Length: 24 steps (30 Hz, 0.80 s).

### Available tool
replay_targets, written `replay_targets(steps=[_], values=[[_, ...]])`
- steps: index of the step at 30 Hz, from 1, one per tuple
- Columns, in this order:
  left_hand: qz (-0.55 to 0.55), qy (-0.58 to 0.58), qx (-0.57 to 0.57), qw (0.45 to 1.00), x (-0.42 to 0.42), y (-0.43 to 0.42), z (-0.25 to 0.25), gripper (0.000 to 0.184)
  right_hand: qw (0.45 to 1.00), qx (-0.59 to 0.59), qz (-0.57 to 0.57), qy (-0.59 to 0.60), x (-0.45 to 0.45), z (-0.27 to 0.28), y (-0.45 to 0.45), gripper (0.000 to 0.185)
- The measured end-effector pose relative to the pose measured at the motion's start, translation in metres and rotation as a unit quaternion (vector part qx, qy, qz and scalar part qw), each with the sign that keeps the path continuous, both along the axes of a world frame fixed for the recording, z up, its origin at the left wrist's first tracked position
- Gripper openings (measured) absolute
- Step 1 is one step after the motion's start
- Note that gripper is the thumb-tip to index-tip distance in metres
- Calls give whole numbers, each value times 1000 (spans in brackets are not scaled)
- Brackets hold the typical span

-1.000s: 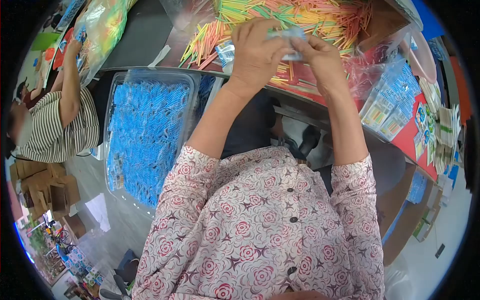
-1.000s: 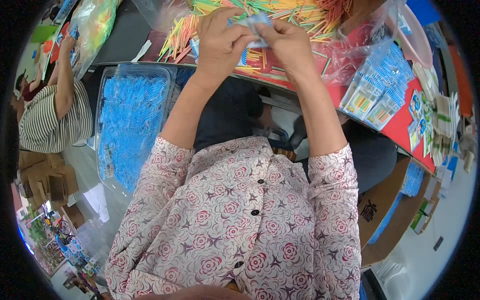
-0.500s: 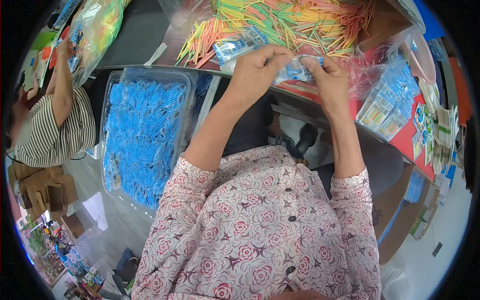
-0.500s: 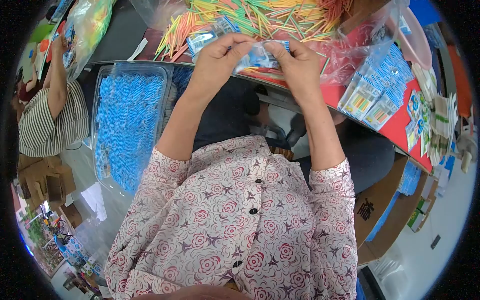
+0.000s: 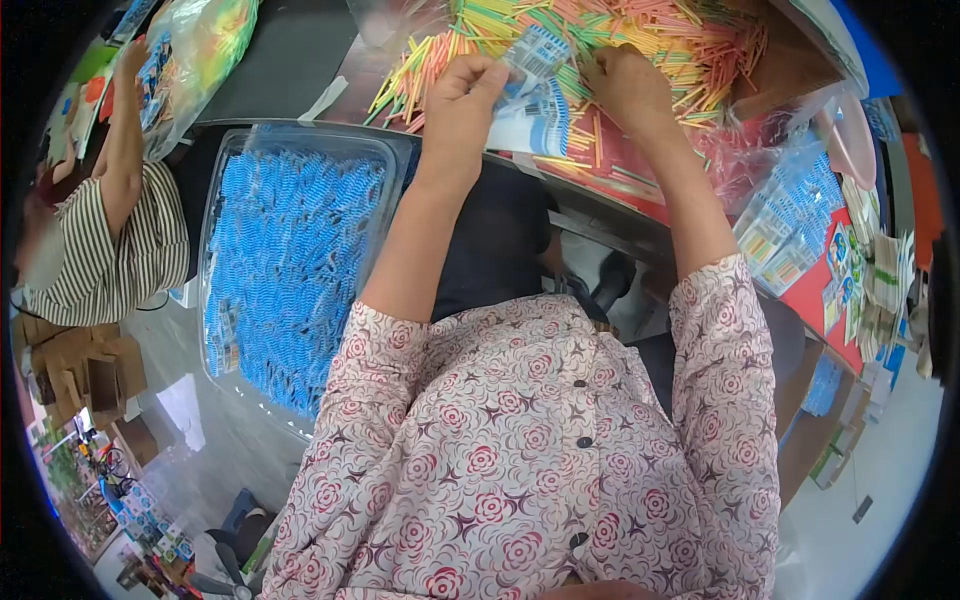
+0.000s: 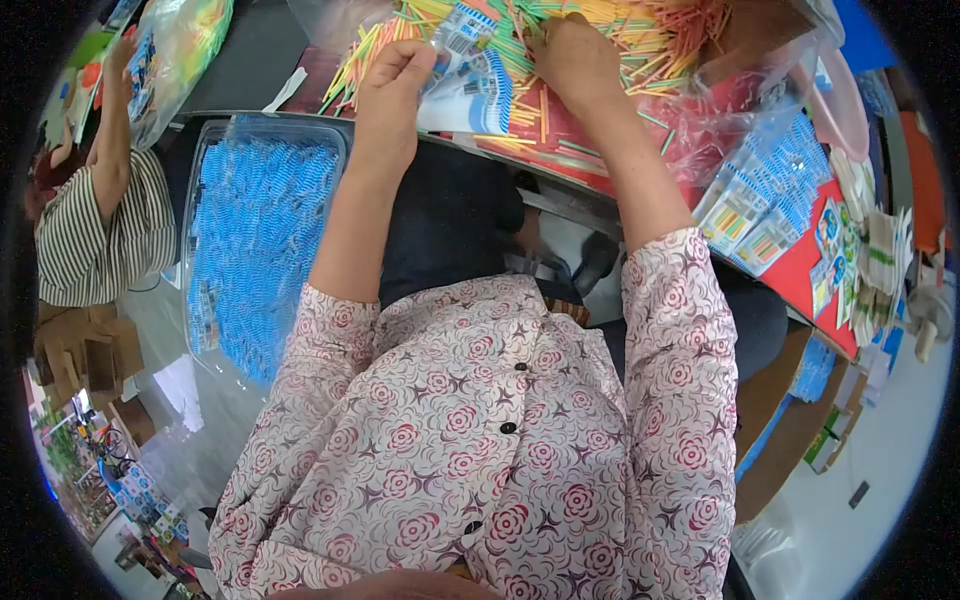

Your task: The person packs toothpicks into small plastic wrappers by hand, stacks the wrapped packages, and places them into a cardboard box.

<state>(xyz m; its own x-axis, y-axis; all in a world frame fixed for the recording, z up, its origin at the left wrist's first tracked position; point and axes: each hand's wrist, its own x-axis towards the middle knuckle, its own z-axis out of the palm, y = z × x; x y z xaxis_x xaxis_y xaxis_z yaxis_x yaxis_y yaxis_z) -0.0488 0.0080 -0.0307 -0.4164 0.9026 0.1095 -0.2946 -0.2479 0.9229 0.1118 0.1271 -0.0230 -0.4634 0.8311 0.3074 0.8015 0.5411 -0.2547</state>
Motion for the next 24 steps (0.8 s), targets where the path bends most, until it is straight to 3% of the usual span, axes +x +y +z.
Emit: replay_targets(steps=[7, 11, 14, 19, 24], values=[[-4, -31, -6, 999, -5, 1, -2, 8, 992, -125, 22, -18, -3, 15, -2, 29], [-8, -50, -10, 999, -5, -1, -2, 8, 993, -88, 47, -70, -16, 31, -28, 31], [-8, -50, -15, 999, -6, 0, -2, 8, 996, 51, 38, -67, -25, 12, -28, 34], [-13, -67, -4, 998, -11, 1, -6, 8, 989, 73, 68, -112, -19, -5, -10, 29], [-20, -70, -3, 997, -12, 1, -7, 8, 981, 124, 27, -150, 0, -15, -7, 22]])
